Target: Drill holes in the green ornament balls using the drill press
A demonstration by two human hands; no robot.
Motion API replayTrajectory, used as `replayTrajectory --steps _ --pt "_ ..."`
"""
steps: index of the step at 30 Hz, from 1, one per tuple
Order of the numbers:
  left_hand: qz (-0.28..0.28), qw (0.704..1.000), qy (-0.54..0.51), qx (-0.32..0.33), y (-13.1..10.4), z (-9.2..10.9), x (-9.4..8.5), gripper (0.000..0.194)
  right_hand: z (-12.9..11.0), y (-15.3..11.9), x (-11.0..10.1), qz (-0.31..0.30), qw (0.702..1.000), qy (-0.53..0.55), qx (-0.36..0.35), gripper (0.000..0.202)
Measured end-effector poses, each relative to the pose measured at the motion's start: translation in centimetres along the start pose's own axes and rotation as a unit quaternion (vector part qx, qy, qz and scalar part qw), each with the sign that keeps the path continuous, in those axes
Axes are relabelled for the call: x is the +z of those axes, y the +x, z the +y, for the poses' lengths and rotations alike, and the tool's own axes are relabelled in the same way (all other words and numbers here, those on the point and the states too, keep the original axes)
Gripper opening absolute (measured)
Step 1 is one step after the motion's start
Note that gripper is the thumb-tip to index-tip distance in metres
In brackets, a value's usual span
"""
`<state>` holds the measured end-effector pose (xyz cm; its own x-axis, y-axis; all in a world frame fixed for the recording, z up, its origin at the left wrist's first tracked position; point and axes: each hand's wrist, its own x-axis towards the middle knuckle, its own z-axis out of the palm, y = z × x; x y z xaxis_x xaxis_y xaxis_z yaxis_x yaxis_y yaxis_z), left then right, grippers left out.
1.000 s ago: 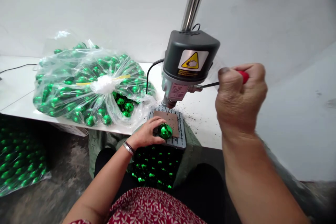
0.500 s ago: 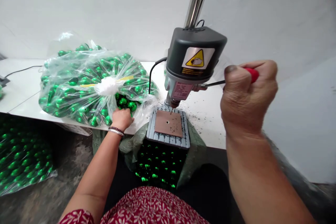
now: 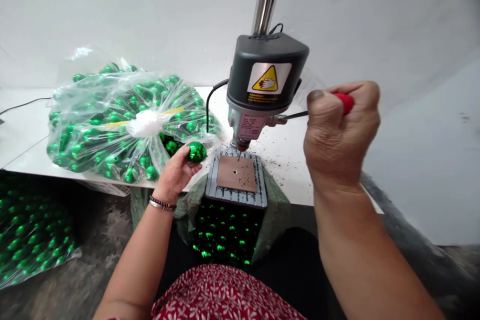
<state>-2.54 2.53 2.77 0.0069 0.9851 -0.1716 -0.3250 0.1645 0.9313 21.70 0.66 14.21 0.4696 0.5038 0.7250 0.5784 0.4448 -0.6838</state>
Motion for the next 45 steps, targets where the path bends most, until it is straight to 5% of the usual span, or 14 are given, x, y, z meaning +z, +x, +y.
replayTrajectory --steps 2,5,10,14,21,32,38,45 --pt "-0.059 0.986 -0.122 -0.093 -0.2 -0.6 0.8 0.039 0.0 0.0 0.0 0.001 1.0 0.001 -0.002 0.017" --pt "-0.086 0.972 -0.159 -0.15 -0.3 -1.8 1.6 0.035 0.0 -0.1 -0.1 0.0 1.0 0.0 -0.006 0.017" --pt "-0.099 0.987 -0.074 -0.101 -0.3 -2.9 2.6 0.039 -0.1 -0.1 -0.2 -0.003 1.0 0.007 -0.012 0.017" --pt "-0.087 0.991 0.092 -0.041 0.1 -3.1 3.6 0.039 0.0 -0.1 -0.2 -0.002 1.0 0.004 -0.015 0.017" --pt "-0.095 0.925 0.365 0.053 1.6 -3.9 4.7 0.046 0.0 -0.1 -0.1 -0.005 1.0 0.007 -0.017 0.016" --pt "-0.088 0.884 0.457 0.038 1.6 -3.8 5.9 0.062 -0.1 -0.1 -0.2 -0.008 1.0 0.002 -0.023 0.016" --pt "-0.099 0.847 0.511 0.11 1.6 -3.5 6.6 0.056 -0.2 -0.1 -0.2 -0.007 1.0 -0.007 -0.012 0.017" --pt "-0.128 0.849 0.5 0.113 2.6 -4.8 6.5 0.059 -0.1 -0.2 -0.3 -0.007 1.0 -0.003 -0.014 0.018"
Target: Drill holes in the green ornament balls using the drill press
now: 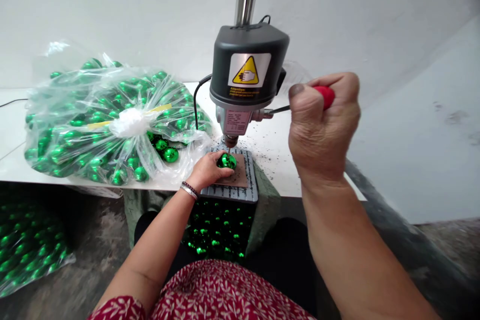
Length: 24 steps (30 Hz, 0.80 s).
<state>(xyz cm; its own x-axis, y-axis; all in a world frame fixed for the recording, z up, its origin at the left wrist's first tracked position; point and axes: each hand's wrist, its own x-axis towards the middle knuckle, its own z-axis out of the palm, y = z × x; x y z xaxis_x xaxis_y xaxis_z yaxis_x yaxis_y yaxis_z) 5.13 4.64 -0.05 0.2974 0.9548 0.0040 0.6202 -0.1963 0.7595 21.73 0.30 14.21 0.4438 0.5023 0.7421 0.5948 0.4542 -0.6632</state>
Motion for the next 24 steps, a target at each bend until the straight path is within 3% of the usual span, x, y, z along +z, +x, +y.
replayTrajectory --steps 5,10,24 --pt "0.005 0.999 -0.032 0.003 -0.1 -0.6 0.5 0.065 0.0 -0.5 -0.3 -0.001 1.0 -0.008 -0.006 0.02" --pt "0.009 0.998 -0.055 -0.001 -0.4 -0.6 0.6 0.06 0.4 -1.6 -0.7 0.004 1.0 -0.015 -0.018 0.019" --pt "0.013 0.999 -0.05 0.006 -0.5 -0.6 0.7 0.059 1.3 -3.3 -0.7 0.028 0.997 -0.061 -0.034 0.014"
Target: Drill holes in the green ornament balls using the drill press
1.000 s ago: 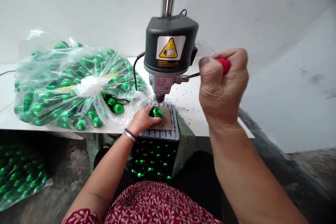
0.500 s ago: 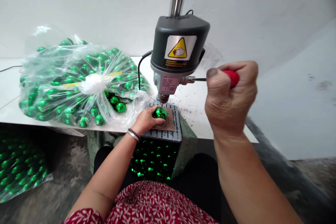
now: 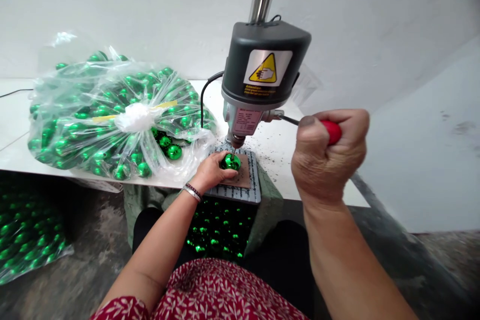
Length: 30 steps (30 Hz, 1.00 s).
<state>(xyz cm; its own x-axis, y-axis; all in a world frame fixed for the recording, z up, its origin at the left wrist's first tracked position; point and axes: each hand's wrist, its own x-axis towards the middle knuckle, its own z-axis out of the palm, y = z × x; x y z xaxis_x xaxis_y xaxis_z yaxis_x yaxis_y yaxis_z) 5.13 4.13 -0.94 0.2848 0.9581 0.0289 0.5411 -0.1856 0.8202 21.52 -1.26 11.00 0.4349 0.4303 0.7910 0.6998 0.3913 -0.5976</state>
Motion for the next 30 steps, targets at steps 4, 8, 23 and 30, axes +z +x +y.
replayTrajectory --steps 4,8,23,30 --pt "0.002 1.0 0.001 0.012 -0.1 -0.1 0.1 0.057 0.6 -1.2 0.0 0.015 1.0 -0.006 -0.012 0.015" --pt "0.002 1.0 -0.009 0.018 -0.2 -0.2 0.1 0.052 1.1 -2.2 0.1 0.035 0.999 0.005 -0.023 0.016" --pt "0.008 1.0 -0.02 0.012 -0.1 -0.5 0.3 0.052 1.7 -3.4 0.5 0.044 0.998 0.038 -0.007 0.017" --pt "-0.007 0.997 -0.059 0.049 -1.3 -0.2 -0.1 0.05 -1.0 3.0 0.8 -0.017 0.999 0.031 0.03 0.023"
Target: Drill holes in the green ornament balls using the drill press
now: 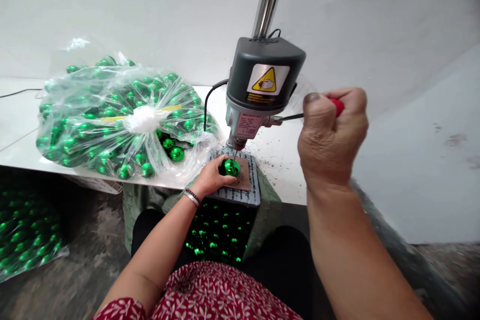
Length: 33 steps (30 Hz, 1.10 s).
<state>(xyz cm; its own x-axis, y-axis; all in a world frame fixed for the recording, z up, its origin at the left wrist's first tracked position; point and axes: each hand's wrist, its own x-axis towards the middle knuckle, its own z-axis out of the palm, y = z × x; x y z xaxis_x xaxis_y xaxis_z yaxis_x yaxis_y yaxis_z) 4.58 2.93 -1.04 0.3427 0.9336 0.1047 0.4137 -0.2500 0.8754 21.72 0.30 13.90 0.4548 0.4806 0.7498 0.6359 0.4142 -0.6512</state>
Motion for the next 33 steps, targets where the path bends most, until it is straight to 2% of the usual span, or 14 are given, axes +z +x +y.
replayTrajectory --steps 3,6,8,10,12,14,15,16,18,22,25,28,31,33 --pt "-0.031 0.998 0.002 0.055 -1.3 -0.2 -0.7 0.052 -0.3 0.5 0.1 0.007 1.0 -0.004 0.018 0.019" --pt "-0.08 0.99 0.026 0.113 -2.8 -0.5 -2.0 0.068 -0.3 0.3 0.1 0.002 1.0 0.001 0.025 0.016" --pt "-0.091 0.988 0.026 0.118 -3.5 -0.9 -3.1 0.068 -0.2 0.1 0.2 0.0 0.999 0.001 0.034 0.015" --pt "-0.048 0.995 0.042 0.078 -3.5 -1.3 -4.4 0.055 -0.2 0.1 0.2 0.001 0.999 0.001 0.042 0.014" --pt "0.067 0.991 0.112 0.012 -2.9 -1.9 -5.8 0.045 -0.2 0.1 0.2 0.003 0.999 0.002 0.043 0.014" --pt "0.192 0.954 0.222 -0.053 -1.9 -2.5 -7.2 0.044 -0.2 0.1 0.2 0.002 0.999 0.004 0.041 0.015" --pt "0.229 0.93 0.276 -0.085 -1.4 -2.9 -7.7 0.045 -0.2 0.1 0.2 0.002 0.999 0.004 0.038 0.016" --pt "0.242 0.908 0.323 -0.117 -0.9 -3.1 -8.2 0.046 -0.2 0.1 0.1 0.002 0.999 0.004 0.035 0.017" --pt "0.213 0.878 0.391 -0.177 -0.3 -3.5 -8.8 0.047 -0.1 0.0 0.1 0.002 1.0 0.006 0.028 0.02" --pt "0.134 0.854 0.45 -0.224 0.1 -3.9 -8.6 0.055 0.1 -0.1 0.1 0.002 1.0 0.011 0.015 0.025" --pt "0.134 0.861 0.444 -0.207 0.3 -4.2 -8.0 0.059 0.2 -0.2 0.1 0.001 1.0 0.016 0.009 0.025" --pt "0.147 0.887 0.392 -0.197 0.8 -4.6 -7.7 0.06 0.2 -0.2 0.1 -0.001 1.0 0.015 0.01 0.026" --pt "0.204 0.922 0.278 -0.177 0.7 -4.7 -7.8 0.059 0.1 -0.3 0.0 -0.001 1.0 0.014 0.01 0.026" --pt "0.249 0.947 0.141 -0.143 0.0 -4.4 -7.7 0.058 0.1 -0.3 0.0 -0.004 1.0 0.019 0.008 0.025"
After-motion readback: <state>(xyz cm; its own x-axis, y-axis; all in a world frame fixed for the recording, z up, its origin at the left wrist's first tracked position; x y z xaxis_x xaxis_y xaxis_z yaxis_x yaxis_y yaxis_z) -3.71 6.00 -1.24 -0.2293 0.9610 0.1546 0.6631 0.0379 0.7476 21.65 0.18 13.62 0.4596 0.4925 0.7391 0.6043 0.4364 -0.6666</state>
